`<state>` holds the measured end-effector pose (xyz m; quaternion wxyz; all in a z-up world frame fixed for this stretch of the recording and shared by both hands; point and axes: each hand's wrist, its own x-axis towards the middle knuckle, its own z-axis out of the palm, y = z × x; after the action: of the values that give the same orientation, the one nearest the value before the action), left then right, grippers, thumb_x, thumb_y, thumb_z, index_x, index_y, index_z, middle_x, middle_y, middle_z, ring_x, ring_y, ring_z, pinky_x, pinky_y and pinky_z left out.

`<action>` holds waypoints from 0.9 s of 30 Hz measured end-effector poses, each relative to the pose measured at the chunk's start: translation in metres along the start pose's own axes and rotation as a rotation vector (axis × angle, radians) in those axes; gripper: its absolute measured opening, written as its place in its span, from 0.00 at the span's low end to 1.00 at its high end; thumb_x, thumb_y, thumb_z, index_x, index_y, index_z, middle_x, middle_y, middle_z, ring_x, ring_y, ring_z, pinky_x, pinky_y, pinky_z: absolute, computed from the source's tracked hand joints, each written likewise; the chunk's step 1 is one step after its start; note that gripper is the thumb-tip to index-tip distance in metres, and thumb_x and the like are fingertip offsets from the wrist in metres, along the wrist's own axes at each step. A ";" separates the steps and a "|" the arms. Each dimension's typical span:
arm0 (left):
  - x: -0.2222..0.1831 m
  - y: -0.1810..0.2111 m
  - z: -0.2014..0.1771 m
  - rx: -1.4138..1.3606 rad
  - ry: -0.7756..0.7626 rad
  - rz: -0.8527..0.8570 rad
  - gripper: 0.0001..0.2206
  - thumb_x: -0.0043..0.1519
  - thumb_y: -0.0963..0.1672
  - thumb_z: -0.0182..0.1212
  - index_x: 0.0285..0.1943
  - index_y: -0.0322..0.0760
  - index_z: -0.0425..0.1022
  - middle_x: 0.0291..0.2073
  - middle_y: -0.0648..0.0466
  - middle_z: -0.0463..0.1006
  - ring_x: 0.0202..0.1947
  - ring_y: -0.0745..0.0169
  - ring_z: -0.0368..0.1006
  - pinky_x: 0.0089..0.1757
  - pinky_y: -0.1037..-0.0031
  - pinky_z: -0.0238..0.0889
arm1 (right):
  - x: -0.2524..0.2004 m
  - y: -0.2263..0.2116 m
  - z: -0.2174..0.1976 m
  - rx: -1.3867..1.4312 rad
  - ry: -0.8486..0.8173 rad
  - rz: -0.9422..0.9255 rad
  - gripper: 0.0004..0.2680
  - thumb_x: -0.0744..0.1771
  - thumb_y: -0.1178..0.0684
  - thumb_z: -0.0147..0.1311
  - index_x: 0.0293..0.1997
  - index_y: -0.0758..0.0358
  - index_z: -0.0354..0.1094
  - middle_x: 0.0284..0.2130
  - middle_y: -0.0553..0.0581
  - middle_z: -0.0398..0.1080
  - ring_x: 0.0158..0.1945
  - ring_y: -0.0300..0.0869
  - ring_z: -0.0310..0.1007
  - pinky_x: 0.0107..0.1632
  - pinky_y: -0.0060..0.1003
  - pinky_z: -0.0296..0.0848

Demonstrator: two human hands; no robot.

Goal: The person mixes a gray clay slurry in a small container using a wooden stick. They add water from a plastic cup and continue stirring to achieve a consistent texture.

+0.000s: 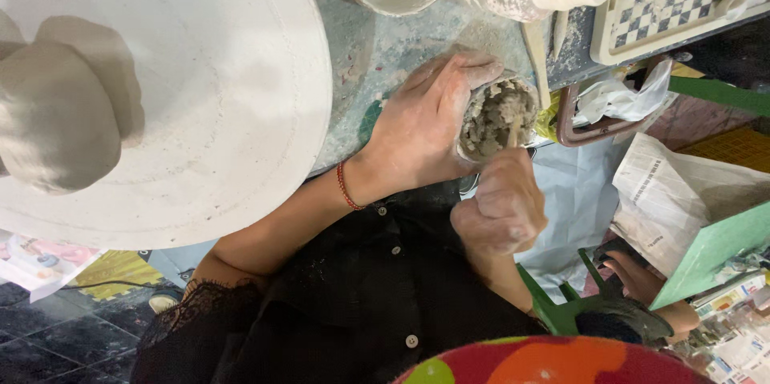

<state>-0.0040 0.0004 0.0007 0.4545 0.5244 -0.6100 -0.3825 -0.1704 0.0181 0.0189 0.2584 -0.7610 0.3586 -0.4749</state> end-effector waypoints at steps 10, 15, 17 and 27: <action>0.004 -0.002 -0.006 -0.008 -0.086 -0.005 0.47 0.47 0.49 0.84 0.72 0.37 0.55 0.67 0.46 0.66 0.69 0.45 0.65 0.69 0.57 0.60 | 0.009 0.034 -0.060 0.740 0.276 0.529 0.21 0.77 0.40 0.28 0.26 0.50 0.55 0.15 0.47 0.54 0.20 0.36 0.48 0.32 0.35 0.58; -0.001 -0.006 0.000 0.061 -0.074 0.044 0.57 0.41 0.53 0.82 0.76 0.36 0.46 0.69 0.43 0.58 0.70 0.38 0.62 0.71 0.49 0.56 | 0.022 0.028 -0.040 0.243 0.176 0.279 0.14 0.76 0.42 0.34 0.39 0.57 0.57 0.26 0.53 0.54 0.26 0.43 0.56 0.35 0.39 0.71; -0.006 -0.006 0.000 0.061 -0.120 -0.051 0.56 0.45 0.54 0.83 0.77 0.37 0.44 0.70 0.41 0.56 0.69 0.34 0.60 0.68 0.50 0.57 | 0.034 0.018 -0.044 -0.063 0.125 0.180 0.13 0.75 0.43 0.38 0.43 0.62 0.59 0.32 0.61 0.56 0.32 0.49 0.60 0.39 0.40 0.74; -0.009 -0.006 0.009 0.102 -0.086 0.003 0.55 0.49 0.56 0.81 0.79 0.41 0.45 0.73 0.47 0.60 0.69 0.44 0.65 0.69 0.52 0.60 | 0.080 -0.084 -0.069 -0.878 -0.572 0.554 0.07 0.77 0.54 0.49 0.50 0.67 0.69 0.24 0.57 0.72 0.26 0.44 0.76 0.28 0.38 0.68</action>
<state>-0.0102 0.0083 -0.0085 0.4010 0.5291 -0.6486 -0.3723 -0.1843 0.0021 0.1524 0.1204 -0.7724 0.6231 0.0271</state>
